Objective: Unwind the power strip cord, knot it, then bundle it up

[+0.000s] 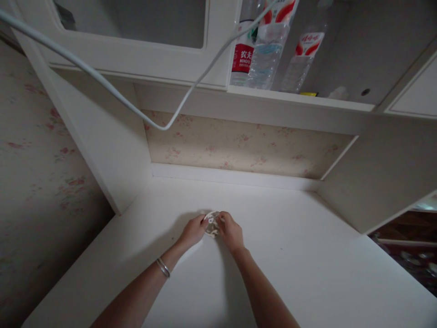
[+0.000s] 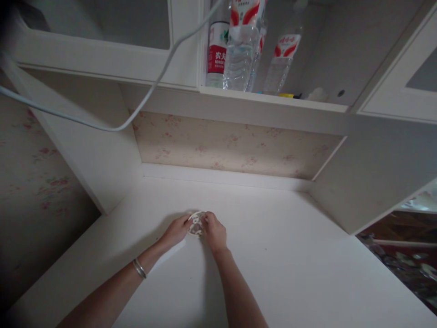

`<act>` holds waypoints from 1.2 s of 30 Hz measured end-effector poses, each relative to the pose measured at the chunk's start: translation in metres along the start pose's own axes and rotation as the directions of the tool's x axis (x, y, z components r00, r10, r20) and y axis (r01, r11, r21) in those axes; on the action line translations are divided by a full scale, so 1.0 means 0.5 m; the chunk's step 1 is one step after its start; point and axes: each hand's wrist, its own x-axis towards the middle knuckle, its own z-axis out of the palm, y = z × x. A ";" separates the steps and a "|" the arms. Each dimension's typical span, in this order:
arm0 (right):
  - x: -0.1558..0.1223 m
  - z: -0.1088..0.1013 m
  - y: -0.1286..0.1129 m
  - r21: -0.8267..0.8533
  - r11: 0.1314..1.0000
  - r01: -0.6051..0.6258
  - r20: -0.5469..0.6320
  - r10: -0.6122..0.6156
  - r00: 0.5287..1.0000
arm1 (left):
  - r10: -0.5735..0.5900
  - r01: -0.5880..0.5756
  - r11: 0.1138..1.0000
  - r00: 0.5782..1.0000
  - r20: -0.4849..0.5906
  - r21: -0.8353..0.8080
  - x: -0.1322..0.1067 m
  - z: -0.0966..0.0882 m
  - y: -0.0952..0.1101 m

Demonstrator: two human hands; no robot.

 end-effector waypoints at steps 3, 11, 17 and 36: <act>0.007 -0.014 0.022 0.024 1.000 0.012 -0.003 -0.012 1.000 | 0.049 -0.037 0.983 0.997 0.061 -0.181 0.014 0.003 -0.003; 0.034 -0.017 0.029 -0.019 1.000 0.016 -0.007 -0.016 1.000 | 0.109 -0.046 0.899 0.987 0.120 -0.435 0.014 0.005 -0.002; 0.029 -0.039 0.005 -0.073 0.993 0.095 0.069 -0.090 0.994 | 0.114 -0.064 0.907 0.989 0.098 -0.417 -0.001 -0.003 -0.014; -0.022 -0.026 -0.019 -0.036 0.918 0.394 0.056 -0.392 0.918 | 0.159 -0.162 0.906 0.986 -0.040 -0.392 -0.017 0.017 -0.028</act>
